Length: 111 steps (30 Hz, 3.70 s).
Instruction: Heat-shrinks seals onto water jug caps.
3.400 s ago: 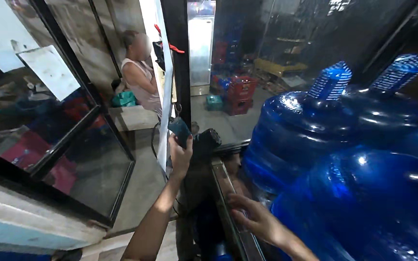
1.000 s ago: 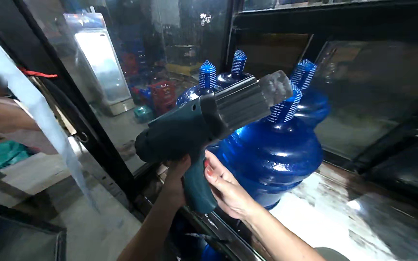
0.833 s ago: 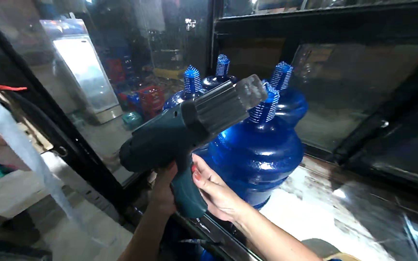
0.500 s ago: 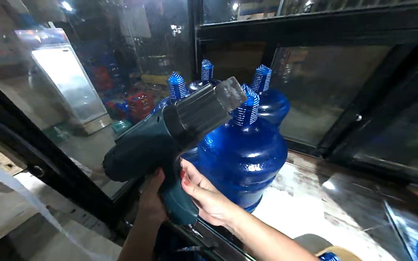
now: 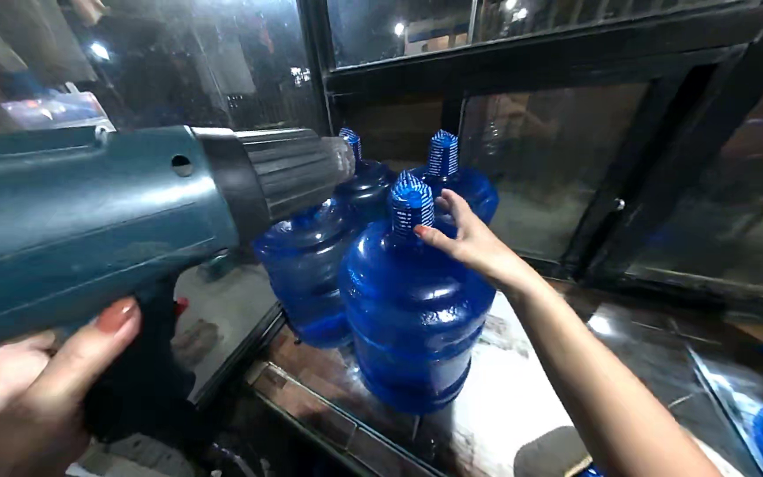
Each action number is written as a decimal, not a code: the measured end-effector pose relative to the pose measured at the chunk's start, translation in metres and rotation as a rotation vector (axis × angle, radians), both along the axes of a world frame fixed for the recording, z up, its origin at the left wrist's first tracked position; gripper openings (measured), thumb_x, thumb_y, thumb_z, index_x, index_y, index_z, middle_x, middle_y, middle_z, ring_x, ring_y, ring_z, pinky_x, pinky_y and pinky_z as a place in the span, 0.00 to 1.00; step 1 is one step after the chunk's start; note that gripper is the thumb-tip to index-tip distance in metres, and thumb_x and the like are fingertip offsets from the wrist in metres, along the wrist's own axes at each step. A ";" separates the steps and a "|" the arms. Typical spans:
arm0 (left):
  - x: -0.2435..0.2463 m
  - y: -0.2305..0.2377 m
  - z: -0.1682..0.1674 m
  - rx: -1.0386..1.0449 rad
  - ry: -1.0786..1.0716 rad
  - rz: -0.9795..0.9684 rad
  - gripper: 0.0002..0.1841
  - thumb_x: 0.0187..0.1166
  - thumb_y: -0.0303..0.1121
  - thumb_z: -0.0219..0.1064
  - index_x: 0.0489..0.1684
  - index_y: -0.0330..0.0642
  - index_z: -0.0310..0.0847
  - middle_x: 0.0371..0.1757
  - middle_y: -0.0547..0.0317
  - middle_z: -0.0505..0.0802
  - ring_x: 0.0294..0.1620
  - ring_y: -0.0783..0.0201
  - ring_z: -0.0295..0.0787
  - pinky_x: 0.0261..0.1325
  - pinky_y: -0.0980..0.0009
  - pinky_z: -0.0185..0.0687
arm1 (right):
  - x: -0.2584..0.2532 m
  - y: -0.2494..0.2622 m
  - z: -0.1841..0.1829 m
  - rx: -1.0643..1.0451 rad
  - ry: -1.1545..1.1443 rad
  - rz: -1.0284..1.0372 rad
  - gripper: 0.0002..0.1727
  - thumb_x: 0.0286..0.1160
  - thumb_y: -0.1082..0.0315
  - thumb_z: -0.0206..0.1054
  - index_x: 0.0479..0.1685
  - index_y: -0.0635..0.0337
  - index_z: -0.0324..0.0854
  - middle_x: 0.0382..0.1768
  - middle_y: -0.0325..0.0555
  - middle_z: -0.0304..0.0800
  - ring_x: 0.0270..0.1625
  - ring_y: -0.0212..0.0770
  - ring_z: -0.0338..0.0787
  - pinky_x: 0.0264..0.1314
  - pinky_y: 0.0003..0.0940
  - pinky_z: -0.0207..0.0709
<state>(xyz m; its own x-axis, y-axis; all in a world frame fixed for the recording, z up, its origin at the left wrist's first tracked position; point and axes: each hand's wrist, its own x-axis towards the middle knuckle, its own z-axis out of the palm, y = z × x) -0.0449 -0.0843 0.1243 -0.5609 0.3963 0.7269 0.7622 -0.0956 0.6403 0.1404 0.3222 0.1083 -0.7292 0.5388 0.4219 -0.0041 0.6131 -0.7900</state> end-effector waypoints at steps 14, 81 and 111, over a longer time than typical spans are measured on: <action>0.045 0.066 0.087 -0.324 0.126 0.030 0.20 0.75 0.54 0.73 0.52 0.49 0.87 0.42 0.72 0.96 0.43 0.76 0.94 0.46 0.77 0.92 | -0.028 0.029 -0.014 0.051 0.064 0.236 0.29 0.78 0.56 0.73 0.73 0.63 0.73 0.56 0.52 0.91 0.58 0.41 0.91 0.66 0.46 0.82; 0.112 0.113 -0.025 -0.315 0.365 0.292 0.22 0.75 0.43 0.73 0.46 0.25 0.87 0.45 0.53 0.95 0.53 0.89 0.86 0.62 0.88 0.77 | 0.000 0.020 -0.037 -0.044 0.211 0.011 0.35 0.81 0.73 0.46 0.92 0.65 0.51 0.87 0.60 0.64 0.87 0.59 0.66 0.84 0.59 0.60; 0.040 0.115 -0.069 -0.108 -0.152 0.050 0.22 0.74 0.46 0.72 0.53 0.33 0.84 0.43 0.69 0.93 0.46 0.86 0.88 0.54 0.82 0.86 | -0.005 0.017 -0.039 -0.043 0.231 -0.108 0.21 0.84 0.73 0.48 0.73 0.69 0.71 0.67 0.59 0.81 0.66 0.43 0.82 0.66 0.44 0.75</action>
